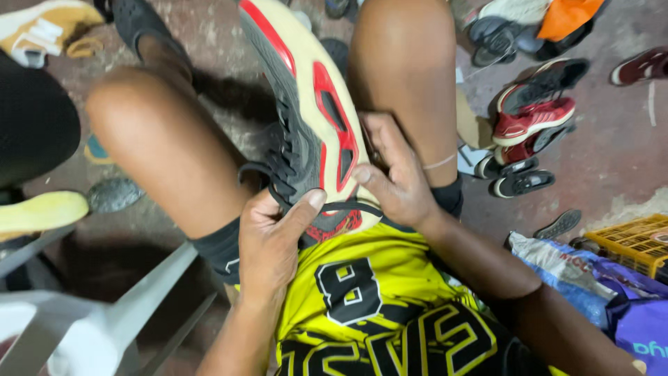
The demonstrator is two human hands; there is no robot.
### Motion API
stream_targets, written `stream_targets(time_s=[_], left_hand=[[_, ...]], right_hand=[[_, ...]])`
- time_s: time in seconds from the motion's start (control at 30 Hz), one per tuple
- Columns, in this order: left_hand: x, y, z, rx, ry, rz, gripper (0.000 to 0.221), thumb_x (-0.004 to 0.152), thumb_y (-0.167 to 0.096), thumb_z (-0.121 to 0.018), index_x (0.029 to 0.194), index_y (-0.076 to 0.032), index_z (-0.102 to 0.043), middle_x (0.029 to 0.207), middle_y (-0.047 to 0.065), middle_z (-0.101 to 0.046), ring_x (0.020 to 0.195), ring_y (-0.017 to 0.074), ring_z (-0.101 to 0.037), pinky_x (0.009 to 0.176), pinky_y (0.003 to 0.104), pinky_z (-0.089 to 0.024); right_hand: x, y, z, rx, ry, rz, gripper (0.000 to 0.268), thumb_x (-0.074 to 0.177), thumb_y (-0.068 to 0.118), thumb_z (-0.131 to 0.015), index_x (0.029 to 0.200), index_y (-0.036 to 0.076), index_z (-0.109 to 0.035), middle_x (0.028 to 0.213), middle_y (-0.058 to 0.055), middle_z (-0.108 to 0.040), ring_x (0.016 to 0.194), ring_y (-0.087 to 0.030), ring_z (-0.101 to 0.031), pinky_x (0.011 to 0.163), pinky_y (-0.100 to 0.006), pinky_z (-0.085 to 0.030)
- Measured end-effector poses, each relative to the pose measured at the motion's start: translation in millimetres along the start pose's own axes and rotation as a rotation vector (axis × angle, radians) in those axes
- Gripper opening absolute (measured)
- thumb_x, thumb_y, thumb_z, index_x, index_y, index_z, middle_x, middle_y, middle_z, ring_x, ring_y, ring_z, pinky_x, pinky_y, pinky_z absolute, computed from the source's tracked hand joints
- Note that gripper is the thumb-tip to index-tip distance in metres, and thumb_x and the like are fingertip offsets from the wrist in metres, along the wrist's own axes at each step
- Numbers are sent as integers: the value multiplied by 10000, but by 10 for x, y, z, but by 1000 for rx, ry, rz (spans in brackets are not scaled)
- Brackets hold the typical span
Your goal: The person sews the sole of a sneaker by hand, pulling a white thread through the material with a needle while holding the shoe on their lap and receiving assistance from another person to tension the thread.
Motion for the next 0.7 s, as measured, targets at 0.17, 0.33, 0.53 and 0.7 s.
stream_targets(time_s=[0.17, 0.33, 0.53, 0.7], left_hand=[[-79, -150, -211, 143, -55, -168, 265, 886, 28, -711, 1150, 39, -725, 1084, 37, -752, 961, 73, -658, 906, 264, -527], [-139, -143, -261, 136, -160, -182, 272, 940, 31, -673, 1210, 40, -712, 1129, 47, -750, 1002, 81, -654, 951, 271, -517], [-21, -124, -232, 334, -201, -238, 253, 974, 21, -658, 1221, 34, -712, 1158, 29, -744, 1034, 63, -644, 978, 247, -507], [149, -20, -224, 373, -256, -161, 236, 954, 7, -696, 1188, 21, -722, 1052, 5, -718, 905, 46, -604, 845, 230, -507]], right_hand=[[234, 201, 173, -290, 106, -107, 406, 1053, 312, -580, 1324, 19, -512, 1143, -143, -627, 1060, -221, -605, 972, -324, -502], [285, 373, 390, -568, 171, 87, 396, 1035, 322, -609, 1248, -8, -551, 1013, -160, -666, 921, -273, -681, 801, -355, -521], [266, 202, 985, -423, 53, -297, 228, 1046, 133, -467, 1154, 18, -632, 759, -38, -506, 658, -133, -480, 587, -304, -424], [275, 148, 1083, -614, -175, -305, 240, 1047, 42, -404, 1081, 5, -638, 917, -21, -535, 660, -94, -537, 605, -286, -482]])
Point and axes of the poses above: each hand's wrist, its own x-axis towards the middle knuckle, its own z-axis out of the back of the hand, y = z × x, the point moved 1 cm from there along x, towards the middle knuckle
